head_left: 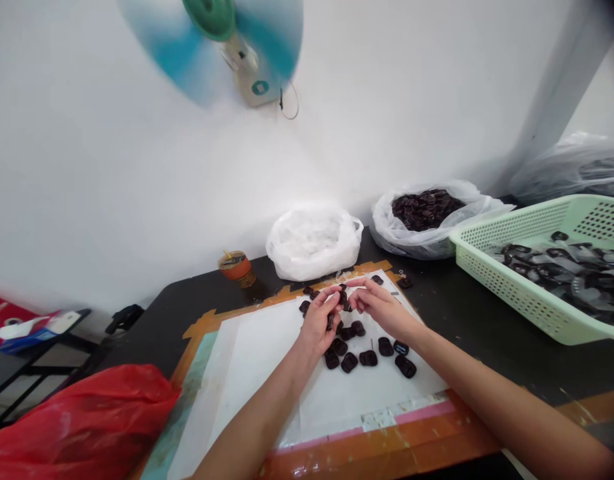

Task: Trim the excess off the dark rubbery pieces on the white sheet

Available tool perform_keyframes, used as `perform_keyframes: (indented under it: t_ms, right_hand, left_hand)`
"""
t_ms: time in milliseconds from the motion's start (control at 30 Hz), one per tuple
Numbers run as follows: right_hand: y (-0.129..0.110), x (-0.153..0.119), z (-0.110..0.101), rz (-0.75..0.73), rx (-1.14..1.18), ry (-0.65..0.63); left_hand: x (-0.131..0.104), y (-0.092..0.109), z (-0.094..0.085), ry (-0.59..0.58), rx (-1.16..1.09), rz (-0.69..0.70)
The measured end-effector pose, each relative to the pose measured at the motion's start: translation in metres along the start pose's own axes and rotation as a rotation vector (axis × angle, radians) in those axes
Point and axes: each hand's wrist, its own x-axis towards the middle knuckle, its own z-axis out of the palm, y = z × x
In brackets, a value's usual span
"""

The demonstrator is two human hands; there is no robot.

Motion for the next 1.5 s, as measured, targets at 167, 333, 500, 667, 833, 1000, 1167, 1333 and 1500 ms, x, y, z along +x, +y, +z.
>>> perform_keyframes:
  t_ms: [167, 333, 500, 667, 833, 1000, 1167, 1333, 1500]
  right_hand:
    - [-0.005, -0.001, 0.0, -0.05, -0.011, 0.004]
    - [-0.006, -0.001, 0.004, -0.04, 0.004, 0.043]
    - [-0.005, -0.002, 0.01, -0.015, 0.015, 0.081]
    - [-0.004, -0.002, 0.009, -0.044, -0.016, 0.125]
    - [-0.006, -0.001, 0.01, -0.071, -0.074, 0.165]
    - [-0.004, -0.003, 0.009, -0.092, -0.252, 0.179]
    - [-0.004, -0.004, 0.005, -0.137, -0.425, 0.183]
    - [-0.005, -0.001, 0.003, -0.172, -0.383, 0.157]
    - [-0.006, 0.0, 0.005, -0.083, -0.25, 0.123]
  left_hand:
    - [0.001, 0.0, 0.0, 0.004, -0.025, -0.034]
    - [-0.001, -0.002, 0.001, -0.051, -0.035, -0.069]
    - [-0.002, -0.005, 0.002, -0.061, 0.03, -0.082]
    - [-0.003, -0.006, 0.003, -0.051, 0.085, -0.039]
    - [-0.003, -0.007, 0.003, -0.064, 0.104, -0.021]
    - [-0.003, -0.007, 0.003, -0.035, 0.163, 0.016]
    - [-0.002, -0.008, 0.002, 0.004, 0.232, 0.087]
    - [-0.002, -0.007, 0.001, 0.014, 0.294, 0.139]
    - [-0.004, -0.006, 0.004, 0.017, 0.282, 0.154]
